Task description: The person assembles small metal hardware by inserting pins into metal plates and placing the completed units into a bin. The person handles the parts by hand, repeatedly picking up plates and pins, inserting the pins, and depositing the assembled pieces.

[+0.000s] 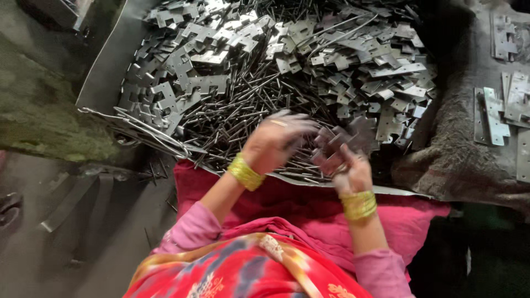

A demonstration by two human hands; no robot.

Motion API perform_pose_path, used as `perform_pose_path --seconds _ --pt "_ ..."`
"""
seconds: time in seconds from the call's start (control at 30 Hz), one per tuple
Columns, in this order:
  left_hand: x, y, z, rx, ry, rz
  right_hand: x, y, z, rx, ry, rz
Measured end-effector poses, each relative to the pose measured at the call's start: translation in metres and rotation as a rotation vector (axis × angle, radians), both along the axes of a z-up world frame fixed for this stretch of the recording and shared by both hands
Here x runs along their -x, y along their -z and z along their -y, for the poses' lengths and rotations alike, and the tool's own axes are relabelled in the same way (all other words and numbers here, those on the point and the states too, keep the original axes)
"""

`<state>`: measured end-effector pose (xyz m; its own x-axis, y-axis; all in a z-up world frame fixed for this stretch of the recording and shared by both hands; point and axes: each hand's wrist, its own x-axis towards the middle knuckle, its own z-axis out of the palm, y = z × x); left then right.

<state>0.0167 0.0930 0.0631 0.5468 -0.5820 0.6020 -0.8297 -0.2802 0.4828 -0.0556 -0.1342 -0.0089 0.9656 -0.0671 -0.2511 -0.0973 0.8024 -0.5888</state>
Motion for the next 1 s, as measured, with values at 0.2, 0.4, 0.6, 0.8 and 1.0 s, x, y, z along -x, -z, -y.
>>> perform_pose_path --seconds 0.2,0.4,0.6,0.8,1.0 --pt "0.015 0.027 -0.08 0.302 -0.369 -0.653 -0.057 -0.001 0.037 0.641 0.177 0.184" --pt "0.026 0.066 -0.093 0.403 -0.392 -0.799 -0.087 0.061 0.006 2.442 -0.098 -0.04" --pt "0.025 0.07 -0.05 0.4 -0.255 -0.867 -0.08 0.068 -0.004 2.56 -0.07 0.077" --pt "0.008 0.066 0.026 0.127 -0.208 -0.753 -0.05 0.017 0.029 2.172 0.252 0.211" --pt "-0.033 0.102 0.142 -0.244 -0.129 -0.026 -0.017 0.01 0.108 0.591 0.791 0.029"
